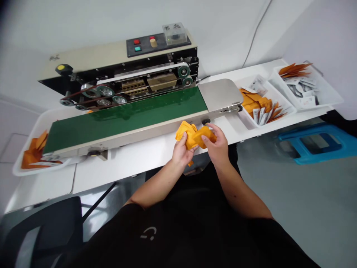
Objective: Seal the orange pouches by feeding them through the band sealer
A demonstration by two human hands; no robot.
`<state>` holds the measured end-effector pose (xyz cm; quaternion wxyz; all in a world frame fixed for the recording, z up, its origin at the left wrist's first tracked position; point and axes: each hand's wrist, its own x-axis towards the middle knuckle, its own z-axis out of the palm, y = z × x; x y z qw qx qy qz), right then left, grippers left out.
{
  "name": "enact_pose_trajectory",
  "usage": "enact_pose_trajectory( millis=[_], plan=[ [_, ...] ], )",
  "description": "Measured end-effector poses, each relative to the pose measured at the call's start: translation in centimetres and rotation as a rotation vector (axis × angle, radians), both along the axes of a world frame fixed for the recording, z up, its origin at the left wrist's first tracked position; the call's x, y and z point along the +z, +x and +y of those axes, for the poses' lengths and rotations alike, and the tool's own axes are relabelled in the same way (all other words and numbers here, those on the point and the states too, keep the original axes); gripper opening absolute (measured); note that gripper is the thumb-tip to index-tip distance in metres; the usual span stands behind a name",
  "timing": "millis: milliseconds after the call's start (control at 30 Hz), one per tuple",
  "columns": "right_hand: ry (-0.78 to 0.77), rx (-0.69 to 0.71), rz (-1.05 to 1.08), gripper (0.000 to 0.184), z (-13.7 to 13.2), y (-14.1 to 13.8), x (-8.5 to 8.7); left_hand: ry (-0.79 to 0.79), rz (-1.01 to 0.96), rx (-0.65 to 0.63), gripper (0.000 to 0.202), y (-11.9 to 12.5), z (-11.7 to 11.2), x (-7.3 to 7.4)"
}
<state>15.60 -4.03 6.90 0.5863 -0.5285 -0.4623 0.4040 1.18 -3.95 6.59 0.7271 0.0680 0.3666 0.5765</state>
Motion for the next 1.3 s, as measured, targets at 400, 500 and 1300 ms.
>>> enact_pose_trajectory(
  millis=[400,500,1300],
  plan=[
    [-0.073,-0.027,0.292,0.050,1.9,3.5,1.1,0.069,0.159,-0.442,0.065,-2.7,0.2,-2.8],
    [-0.115,0.029,0.279,0.079,1.8,3.8,2.3,0.118,0.141,-0.539,0.067,-3.0,1.9,-3.0],
    [-0.392,-0.124,0.355,0.018,17.7,1.9,10.8,0.167,-0.109,-0.591,0.066,-3.5,5.1,-6.6]
  ],
)
